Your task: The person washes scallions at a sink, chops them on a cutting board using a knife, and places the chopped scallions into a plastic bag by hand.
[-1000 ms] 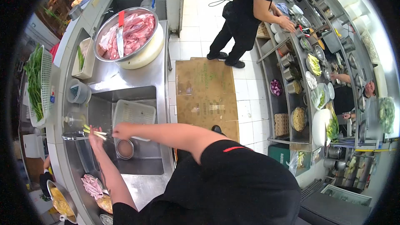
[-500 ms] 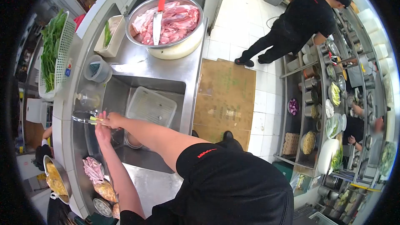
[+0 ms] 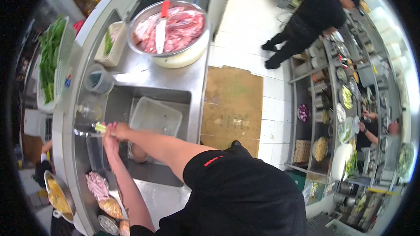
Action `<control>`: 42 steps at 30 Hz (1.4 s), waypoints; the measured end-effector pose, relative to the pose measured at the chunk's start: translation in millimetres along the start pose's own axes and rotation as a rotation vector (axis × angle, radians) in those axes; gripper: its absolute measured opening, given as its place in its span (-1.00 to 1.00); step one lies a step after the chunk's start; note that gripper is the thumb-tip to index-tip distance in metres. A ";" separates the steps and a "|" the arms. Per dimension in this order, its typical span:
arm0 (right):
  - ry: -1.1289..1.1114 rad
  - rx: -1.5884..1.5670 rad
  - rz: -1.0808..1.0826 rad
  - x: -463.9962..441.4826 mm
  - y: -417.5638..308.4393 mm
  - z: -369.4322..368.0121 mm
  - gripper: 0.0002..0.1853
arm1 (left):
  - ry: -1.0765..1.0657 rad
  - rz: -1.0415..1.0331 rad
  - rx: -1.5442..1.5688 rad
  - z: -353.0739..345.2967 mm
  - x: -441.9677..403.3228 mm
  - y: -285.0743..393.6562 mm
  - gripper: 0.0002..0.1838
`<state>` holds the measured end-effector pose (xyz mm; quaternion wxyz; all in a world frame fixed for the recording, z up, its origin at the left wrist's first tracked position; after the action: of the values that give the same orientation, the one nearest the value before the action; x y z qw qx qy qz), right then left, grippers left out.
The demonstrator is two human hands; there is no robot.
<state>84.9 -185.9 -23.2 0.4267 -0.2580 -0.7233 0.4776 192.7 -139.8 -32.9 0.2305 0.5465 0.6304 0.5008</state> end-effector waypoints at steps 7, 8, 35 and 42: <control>-0.007 -0.045 -0.086 24.1 -6.7 1.8 -0.63 | 0.263 0.009 0.061 39.3 -29.6 -5.3 -0.43; 0.038 0.056 -0.060 22.3 -4.8 4.2 -0.63 | 0.241 0.011 0.028 27.1 -20.2 1.5 -0.48; -0.275 0.401 0.041 13.4 11.0 -6.3 -0.58 | 0.265 0.000 -0.218 -7.4 24.2 -7.3 -0.42; -0.131 0.575 -0.062 71.0 71.9 62.7 -0.70 | 0.577 -0.056 0.372 73.8 0.7 6.7 -0.25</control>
<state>-7.4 -130.5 -73.6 0.4494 -0.0728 -0.5919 0.6652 257.4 -111.8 -55.7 -0.0473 0.3973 0.7648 0.5049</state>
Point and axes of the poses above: each hand's wrist, its own x-axis away from the middle knuckle, its own z-axis out of the back of the hand, y = z × x, the point moved 7 cm from there along -x, towards the middle knuckle, and after that the axes turned 11 degrees about -x, right-handed, at the moved point
